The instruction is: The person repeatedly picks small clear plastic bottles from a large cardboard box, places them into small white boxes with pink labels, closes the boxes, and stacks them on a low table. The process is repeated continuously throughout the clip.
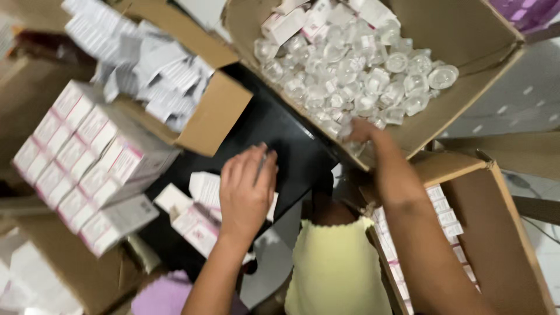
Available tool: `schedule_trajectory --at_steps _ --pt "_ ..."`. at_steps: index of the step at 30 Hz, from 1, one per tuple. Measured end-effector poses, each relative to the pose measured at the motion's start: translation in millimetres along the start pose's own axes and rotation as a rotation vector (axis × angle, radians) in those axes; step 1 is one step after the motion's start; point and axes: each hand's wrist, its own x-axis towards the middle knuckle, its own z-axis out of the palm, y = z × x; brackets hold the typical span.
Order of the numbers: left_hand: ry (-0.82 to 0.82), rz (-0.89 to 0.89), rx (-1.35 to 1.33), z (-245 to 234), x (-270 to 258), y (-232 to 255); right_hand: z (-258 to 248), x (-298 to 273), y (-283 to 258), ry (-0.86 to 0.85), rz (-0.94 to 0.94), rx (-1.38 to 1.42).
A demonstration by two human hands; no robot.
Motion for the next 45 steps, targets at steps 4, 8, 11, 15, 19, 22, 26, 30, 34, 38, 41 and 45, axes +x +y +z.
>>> schedule_trajectory --at_steps 4,8,11,15,19,22,26,30,34,38,41,45 --pt "-0.036 -0.21 -0.025 -15.5 -17.7 -7.1 -87.4 -109.5 -42.2 0.407 -0.386 0.327" --pt "-0.041 -0.268 -0.118 -17.5 -41.1 -21.7 -109.2 -230.1 -131.5 0.506 -0.909 0.525" --pt "-0.049 -0.296 -0.041 -19.0 -51.2 -38.3 -92.8 -274.5 -206.5 0.592 -0.937 0.259" --pt "0.069 -0.265 0.035 -37.0 -60.7 -50.1 -63.2 -283.8 -275.1 0.59 -0.975 0.091" --pt "0.256 -0.304 -0.013 -80.0 -98.7 -52.5 -58.2 -295.7 -290.1 0.631 -1.025 0.019" --pt "0.332 -0.464 -0.07 -109.4 -153.6 -55.7 -58.6 -323.4 -288.5 0.711 -0.842 -0.134" --pt "0.19 -0.755 -0.191 -101.8 -206.5 -69.0 -31.4 -361.8 -307.9 0.637 -0.533 -0.138" --pt "-0.048 -0.981 -0.438 -52.1 -234.6 -89.3 27.4 -356.6 -359.5 0.48 -0.68 -0.101" --pt "0.122 -0.921 -0.663 -12.5 -242.4 -98.0 64.9 -346.6 -391.4 0.468 -0.768 -0.065" --pt "0.349 -0.949 -0.715 -3.4 -241.3 -100.3 74.1 -349.7 -386.9 0.352 -0.826 0.206" --pt "0.504 -0.891 -0.925 -24.4 -232.3 -98.2 66.4 -358.0 -383.2 0.307 -0.946 0.41" --pt "0.408 -0.819 -1.12 -64.6 -229.8 -85.8 55.7 -357.7 -381.1 0.314 -1.161 0.641"
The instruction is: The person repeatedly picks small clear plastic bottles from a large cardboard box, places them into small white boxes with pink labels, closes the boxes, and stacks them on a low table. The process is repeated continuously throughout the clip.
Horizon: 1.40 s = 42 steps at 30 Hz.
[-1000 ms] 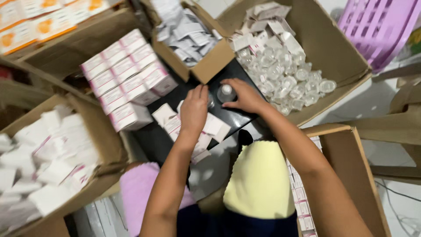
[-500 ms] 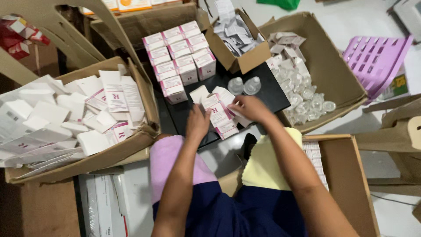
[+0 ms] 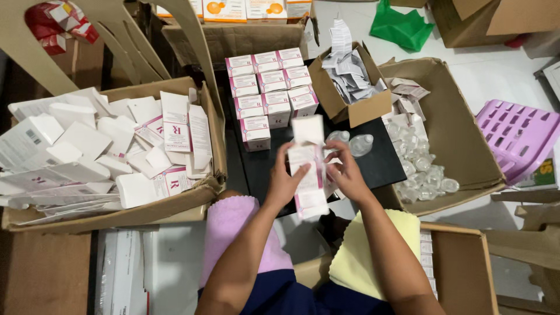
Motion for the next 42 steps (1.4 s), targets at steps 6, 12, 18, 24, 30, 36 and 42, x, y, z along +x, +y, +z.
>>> schedule_trajectory --at_steps 6,12,18,24,30,36,42 --pt "-0.112 0.27 0.127 -3.7 3.3 36.9 -7.0 19.4 10.9 0.225 -0.093 0.032" --pt "-0.171 0.435 0.315 -0.7 4.5 34.8 -18.0 18.2 -5.6 0.278 -0.112 0.118" --pt "-0.17 0.314 0.28 -3.6 4.8 31.6 -6.8 7.2 -38.8 0.163 -0.125 -0.019" --pt "-0.189 0.314 0.13 -5.0 6.2 31.2 -12.5 6.6 -56.8 0.073 -0.161 -0.262" --pt "-0.146 0.248 0.235 -8.8 7.9 33.1 -4.2 5.4 -67.2 -0.093 -0.117 -0.303" --pt "-0.262 0.161 0.208 -18.6 5.6 37.3 -8.1 5.3 -33.0 -0.169 0.102 -0.143" --pt "-0.387 0.697 0.412 -44.4 -0.6 41.6 -14.2 18.8 38.9 0.197 0.543 0.456"
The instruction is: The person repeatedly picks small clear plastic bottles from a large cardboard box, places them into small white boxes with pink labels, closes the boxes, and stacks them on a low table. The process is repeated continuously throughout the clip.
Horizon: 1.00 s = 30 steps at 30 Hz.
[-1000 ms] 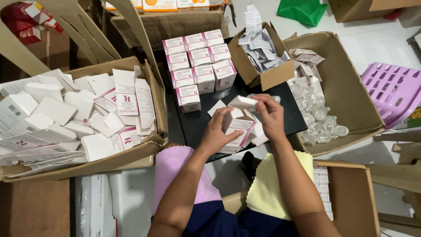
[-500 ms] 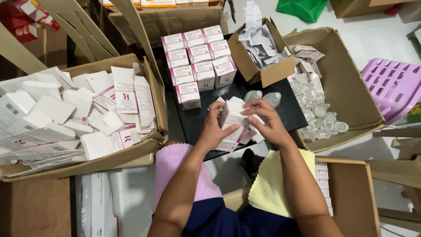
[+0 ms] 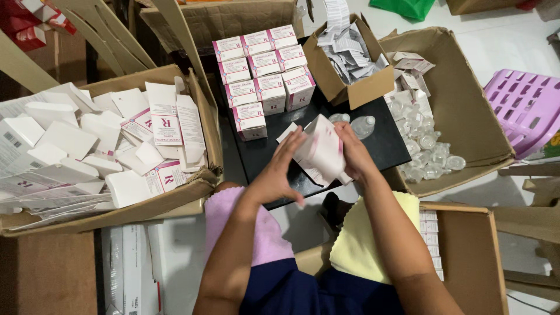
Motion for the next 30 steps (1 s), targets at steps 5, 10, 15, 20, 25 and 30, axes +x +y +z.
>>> schedule_trajectory --at_steps 5,10,15,20,25,30 --pt "0.307 -0.142 0.209 26.7 -2.8 -1.9 7.2 4.1 20.4 0.076 -0.092 -0.273" --pt "0.692 -0.283 0.04 16.0 -10.5 -16.7 21.3 -28.4 2.1 0.272 -0.412 -1.536" --pt "0.681 -0.225 0.281 10.1 -18.1 -15.0 69.8 -42.4 14.1 0.034 -0.389 -1.719" --pt "0.596 -0.101 0.221 9.2 -15.1 -8.7 88.8 -30.7 11.3 0.058 -0.415 -1.751" --pt "0.604 -0.249 0.255 2.2 -15.6 -0.9 77.3 -27.2 3.3 0.079 -0.219 -1.42" --pt "0.699 -0.324 0.156 -0.2 -13.5 6.5 22.1 -46.6 -33.8 0.117 -0.447 -1.016"
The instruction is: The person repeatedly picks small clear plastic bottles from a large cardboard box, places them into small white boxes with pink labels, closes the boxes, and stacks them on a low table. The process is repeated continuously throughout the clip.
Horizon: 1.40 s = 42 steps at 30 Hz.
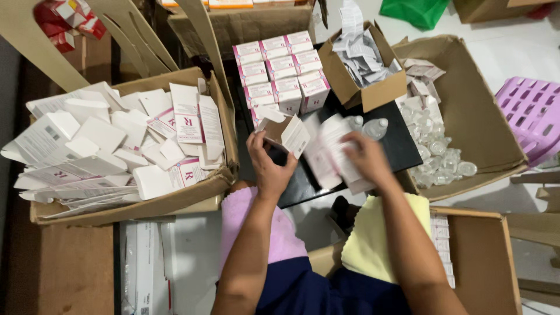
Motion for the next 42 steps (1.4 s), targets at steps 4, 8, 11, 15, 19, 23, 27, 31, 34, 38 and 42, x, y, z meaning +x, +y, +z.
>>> schedule_trajectory --at_steps 4,8,11,15,19,23,27,31,34,38,42 --pt "-0.018 -0.007 0.02 1.1 -1.1 -2.0 -35.0 32.4 14.2 0.326 0.076 0.23" --pt "-0.169 -0.06 0.084 24.4 -10.6 -3.4 2.4 139.9 9.8 0.4 -0.355 0.288" --pt "-0.261 -0.041 0.109 44.1 -23.1 -1.9 42.3 191.4 -3.3 0.249 -0.149 0.491" --pt "-0.334 -0.041 0.168 61.8 -33.0 -4.9 64.0 203.0 -4.2 0.117 -0.081 0.139" --pt "-0.35 -0.094 0.173 69.4 -31.1 -10.8 38.7 201.6 19.8 0.391 -0.156 0.068" --pt "-0.333 -0.144 0.177 72.2 -28.1 -10.3 -13.8 210.8 56.3 0.394 -0.037 -0.395" --pt "-0.314 -0.116 0.237 75.7 -26.7 -10.0 -23.2 229.7 87.8 0.169 -0.076 -0.747" --pt "-0.298 -0.085 0.272 77.6 -26.2 -12.6 -27.5 247.6 98.6 0.179 -0.286 -0.787" --pt "-0.301 -0.075 0.303 78.6 -27.0 -16.8 -57.4 237.1 83.3 0.262 -0.146 -0.466" --pt "-0.284 -0.039 0.364 80.0 -33.2 -20.0 -102.9 177.2 35.5 0.62 -0.419 -0.097" --pt "-0.263 -0.033 0.398 79.4 -41.3 -19.3 -117.7 94.0 6.5 0.749 -0.361 0.093"
